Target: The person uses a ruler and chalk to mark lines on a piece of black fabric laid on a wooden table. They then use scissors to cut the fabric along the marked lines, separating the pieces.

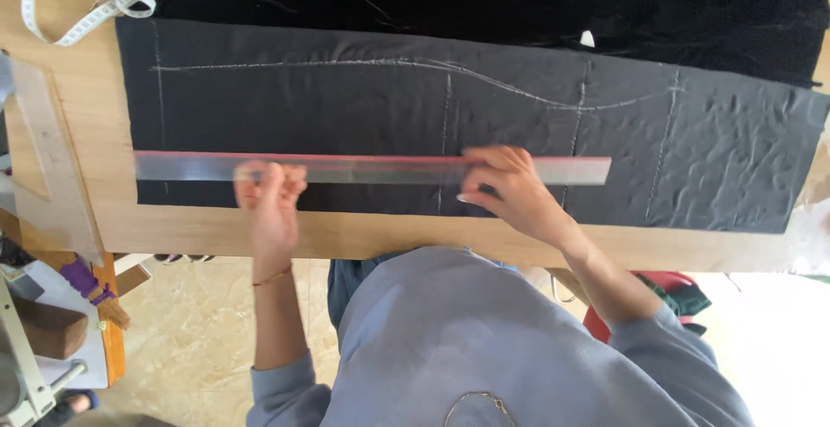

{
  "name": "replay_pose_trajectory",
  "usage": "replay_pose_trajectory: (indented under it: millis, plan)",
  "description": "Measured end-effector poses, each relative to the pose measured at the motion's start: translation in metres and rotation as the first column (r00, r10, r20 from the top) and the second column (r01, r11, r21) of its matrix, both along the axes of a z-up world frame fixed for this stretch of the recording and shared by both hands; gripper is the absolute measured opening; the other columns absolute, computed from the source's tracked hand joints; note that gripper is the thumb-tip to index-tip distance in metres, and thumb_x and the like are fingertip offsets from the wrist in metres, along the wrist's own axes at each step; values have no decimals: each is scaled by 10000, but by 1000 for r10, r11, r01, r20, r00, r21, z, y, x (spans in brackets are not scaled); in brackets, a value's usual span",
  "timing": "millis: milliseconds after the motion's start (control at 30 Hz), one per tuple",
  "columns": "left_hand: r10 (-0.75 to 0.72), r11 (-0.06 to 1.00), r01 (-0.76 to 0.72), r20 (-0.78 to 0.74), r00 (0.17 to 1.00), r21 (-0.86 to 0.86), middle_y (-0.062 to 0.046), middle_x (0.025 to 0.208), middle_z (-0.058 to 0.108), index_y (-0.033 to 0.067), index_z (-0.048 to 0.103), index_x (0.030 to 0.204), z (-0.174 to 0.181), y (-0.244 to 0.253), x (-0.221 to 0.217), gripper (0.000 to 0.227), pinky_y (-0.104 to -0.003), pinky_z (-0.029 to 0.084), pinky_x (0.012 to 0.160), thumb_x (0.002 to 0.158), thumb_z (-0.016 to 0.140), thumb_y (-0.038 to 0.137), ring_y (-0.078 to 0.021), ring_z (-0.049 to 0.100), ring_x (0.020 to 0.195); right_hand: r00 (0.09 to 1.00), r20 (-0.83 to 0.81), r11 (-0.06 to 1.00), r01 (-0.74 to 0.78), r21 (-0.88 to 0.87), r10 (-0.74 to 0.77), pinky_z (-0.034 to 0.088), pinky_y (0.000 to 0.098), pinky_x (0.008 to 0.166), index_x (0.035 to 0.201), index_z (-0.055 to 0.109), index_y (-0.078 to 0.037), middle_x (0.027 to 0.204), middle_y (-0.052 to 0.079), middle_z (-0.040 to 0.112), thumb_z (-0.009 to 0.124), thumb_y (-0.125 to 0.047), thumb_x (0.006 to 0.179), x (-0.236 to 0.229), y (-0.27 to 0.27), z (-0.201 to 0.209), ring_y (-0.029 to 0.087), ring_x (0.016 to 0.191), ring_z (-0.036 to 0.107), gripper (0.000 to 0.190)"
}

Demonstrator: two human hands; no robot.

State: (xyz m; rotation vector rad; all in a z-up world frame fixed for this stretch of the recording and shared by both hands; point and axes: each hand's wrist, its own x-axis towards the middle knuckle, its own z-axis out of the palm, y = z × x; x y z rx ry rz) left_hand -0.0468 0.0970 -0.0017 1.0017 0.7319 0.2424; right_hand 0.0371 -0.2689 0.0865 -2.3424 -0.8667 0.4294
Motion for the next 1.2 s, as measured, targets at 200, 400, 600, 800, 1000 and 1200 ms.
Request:
replay_pose_trajectory:
  millis: [200, 400, 600, 800, 1000, 1200]
  plan:
    - [-181, 982, 178, -39, 983, -67, -112, 959, 760, 204, 549, 1028, 1, -54, 16, 215, -329, 656, 846, 960, 750, 232, -218, 786, 909, 924, -174, 938, 346, 10, -339, 465, 420, 852, 891, 739, -193, 952, 14, 720, 805, -281, 885, -41, -59, -25, 246, 873, 678, 110]
    - [-402, 915, 394, -115, 908, -89, -112, 1000, 731, 157, 590, 1171, 12, -59, 45, 299, -330, 657, 867, 943, 756, 254, -229, 782, 958, 908, -94, 906, 416, 79, -409, 416, 416, 865, 933, 743, -190, 964, 7, 721, 825, -246, 906, -15, -76, -28, 229, 888, 644, 103]
    - [-372, 927, 375, -102, 923, 15, -94, 926, 715, 150, 601, 1128, 0, -55, 107, 256, -290, 667, 817, 941, 751, 241, -207, 797, 868, 879, 16, 850, 455, 267, -476, 492, 402, 822, 957, 731, -98, 989, 106, 717, 839, -105, 940, 44, -76, -39, 294, 860, 655, 110]
    - [-434, 860, 450, -119, 893, 242, -65, 891, 775, 148, 651, 996, 27, -45, 163, 158, -287, 666, 856, 918, 752, 241, -194, 815, 873, 892, 79, 875, 415, 250, -446, 481, 299, 705, 889, 691, -62, 851, 34, 671, 760, -40, 995, 100, -44, -46, 160, 767, 576, 129]
    - [-412, 845, 426, -113, 904, 324, -77, 841, 759, 118, 637, 953, 23, -52, 171, 162, -246, 670, 760, 922, 745, 235, -188, 817, 800, 939, 81, 934, 319, 159, -335, 500, 324, 701, 913, 683, -34, 875, 83, 651, 731, 24, 982, 106, -42, -49, 199, 773, 603, 102]
    - [-334, 866, 339, -79, 939, 368, -71, 801, 725, 100, 620, 968, 23, -61, 168, 156, -238, 668, 712, 926, 739, 192, -194, 812, 752, 965, 63, 955, 242, 171, -256, 446, 308, 673, 874, 604, -55, 863, 50, 611, 763, 15, 975, 120, -27, -50, 184, 766, 561, 202]
